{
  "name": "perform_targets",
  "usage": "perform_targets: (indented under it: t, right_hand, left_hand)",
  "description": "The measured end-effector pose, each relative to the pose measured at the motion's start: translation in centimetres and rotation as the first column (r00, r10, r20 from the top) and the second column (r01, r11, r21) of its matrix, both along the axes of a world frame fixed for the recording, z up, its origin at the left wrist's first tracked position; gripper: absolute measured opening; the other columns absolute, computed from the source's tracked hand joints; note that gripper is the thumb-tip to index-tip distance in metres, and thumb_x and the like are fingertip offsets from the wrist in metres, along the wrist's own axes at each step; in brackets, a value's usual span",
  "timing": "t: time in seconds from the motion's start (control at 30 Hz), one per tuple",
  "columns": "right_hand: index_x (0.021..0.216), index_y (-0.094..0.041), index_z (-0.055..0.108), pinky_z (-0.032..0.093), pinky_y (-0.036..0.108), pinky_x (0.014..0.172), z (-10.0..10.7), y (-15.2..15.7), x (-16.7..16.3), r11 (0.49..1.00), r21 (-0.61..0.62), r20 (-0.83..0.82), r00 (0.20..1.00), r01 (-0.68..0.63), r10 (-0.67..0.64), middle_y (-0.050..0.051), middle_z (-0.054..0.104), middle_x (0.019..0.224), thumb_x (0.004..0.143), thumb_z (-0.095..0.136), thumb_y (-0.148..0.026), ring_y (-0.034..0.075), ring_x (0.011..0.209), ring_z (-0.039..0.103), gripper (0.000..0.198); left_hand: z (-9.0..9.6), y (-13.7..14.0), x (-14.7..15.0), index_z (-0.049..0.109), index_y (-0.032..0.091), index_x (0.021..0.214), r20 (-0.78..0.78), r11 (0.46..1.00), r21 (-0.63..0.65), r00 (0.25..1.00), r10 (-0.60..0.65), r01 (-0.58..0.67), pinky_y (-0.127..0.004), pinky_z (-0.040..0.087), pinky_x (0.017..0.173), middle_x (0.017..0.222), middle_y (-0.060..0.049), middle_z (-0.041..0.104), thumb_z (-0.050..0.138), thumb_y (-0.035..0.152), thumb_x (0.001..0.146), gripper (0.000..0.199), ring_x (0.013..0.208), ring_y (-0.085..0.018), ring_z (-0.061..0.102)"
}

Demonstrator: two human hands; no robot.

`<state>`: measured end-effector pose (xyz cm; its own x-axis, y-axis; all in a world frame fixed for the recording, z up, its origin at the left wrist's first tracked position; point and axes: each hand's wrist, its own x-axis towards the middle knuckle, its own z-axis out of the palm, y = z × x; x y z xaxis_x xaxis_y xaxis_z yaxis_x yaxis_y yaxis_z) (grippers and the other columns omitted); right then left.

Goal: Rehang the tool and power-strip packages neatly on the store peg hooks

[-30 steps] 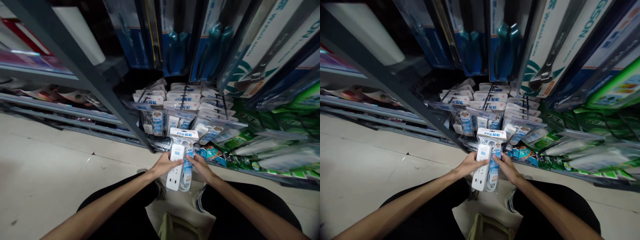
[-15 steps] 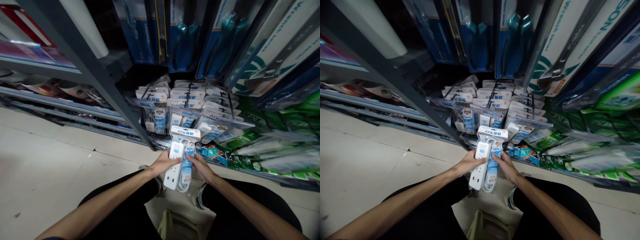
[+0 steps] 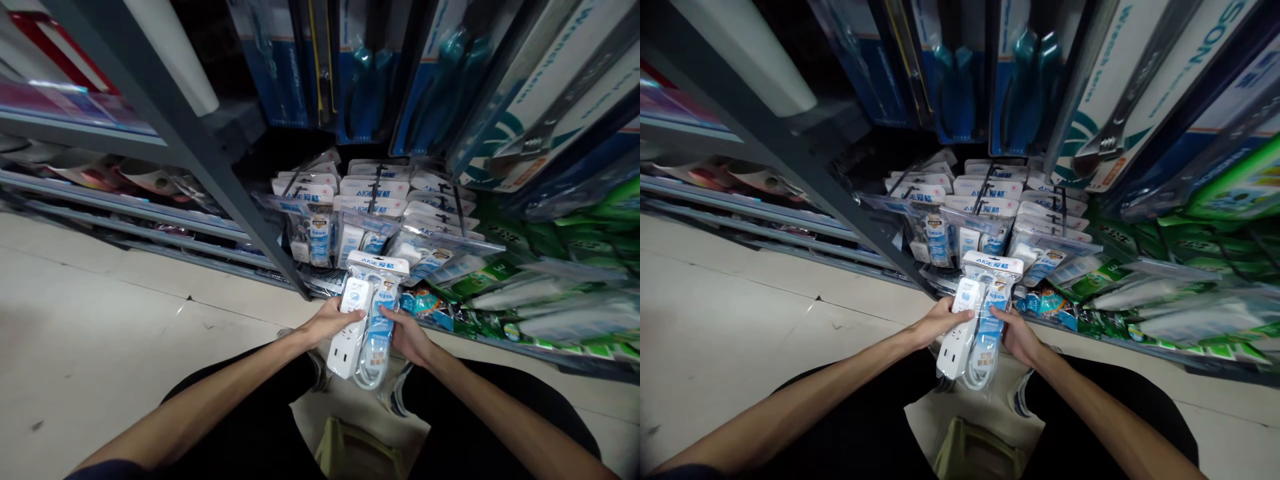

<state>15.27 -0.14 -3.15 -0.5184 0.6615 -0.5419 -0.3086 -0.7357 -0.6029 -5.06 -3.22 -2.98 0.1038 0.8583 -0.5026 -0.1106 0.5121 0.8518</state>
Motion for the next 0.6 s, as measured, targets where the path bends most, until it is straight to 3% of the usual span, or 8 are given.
perform_targets:
  t: [0.17, 0.33, 0.43, 0.6]
  right_hand:
    - [0.115, -0.021, 0.073, 0.05, 0.046, 0.108, -0.1, 0.2, 0.1, 0.999, 0.047, 0.001, 1.0, -0.005, 0.005, 0.005, 0.075, 0.116, 0.069, 0.089, -0.041, 0.03, 0.121, 0.065, 0.052]
    - [0.122, -0.023, 0.07, 0.052, 0.046, 0.105, -1.0, 0.1, -0.2, 0.977, 0.21, 0.069, 0.997, -0.049, 0.035, 0.007, 0.073, 0.122, 0.073, 0.088, -0.044, 0.03, 0.117, 0.067, 0.056]
    - [0.125, -0.023, 0.069, 0.053, 0.046, 0.102, -1.6, -0.1, -0.2, 0.962, 0.268, 0.115, 0.993, -0.057, 0.026, 0.008, 0.073, 0.123, 0.069, 0.09, -0.045, 0.03, 0.112, 0.069, 0.064]
    - [0.127, -0.024, 0.068, 0.056, 0.045, 0.098, -1.8, -0.1, 0.0, 0.942, 0.329, 0.136, 0.991, -0.059, 0.015, 0.008, 0.074, 0.118, 0.074, 0.086, -0.047, 0.028, 0.105, 0.071, 0.061]
  left_hand:
    - [0.1, 0.5, -0.1, 0.071, 0.008, 0.109, -0.063, 0.997, 0.07, 0.998, -0.022, 0.027, -0.031, 0.053, 0.079, 0.109, -0.015, 0.076, 0.09, 0.056, 0.063, 0.07, 0.09, -0.024, 0.069]
    - [0.3, -0.1, 0.1, 0.067, 0.01, 0.117, -0.09, 0.971, 0.209, 0.991, -0.097, 0.114, -0.03, 0.053, 0.083, 0.111, -0.012, 0.075, 0.087, 0.045, 0.072, 0.06, 0.095, -0.023, 0.069]
    - [0.7, -0.8, 0.3, 0.065, 0.011, 0.12, -0.099, 0.963, 0.229, 0.987, -0.124, 0.144, -0.03, 0.054, 0.083, 0.113, -0.012, 0.074, 0.085, 0.042, 0.075, 0.058, 0.098, -0.023, 0.069]
    - [1.6, -1.1, 0.7, 0.066, 0.009, 0.119, -0.051, 0.97, 0.196, 0.989, -0.14, 0.148, -0.031, 0.054, 0.084, 0.115, -0.014, 0.074, 0.085, 0.046, 0.075, 0.061, 0.099, -0.025, 0.069]
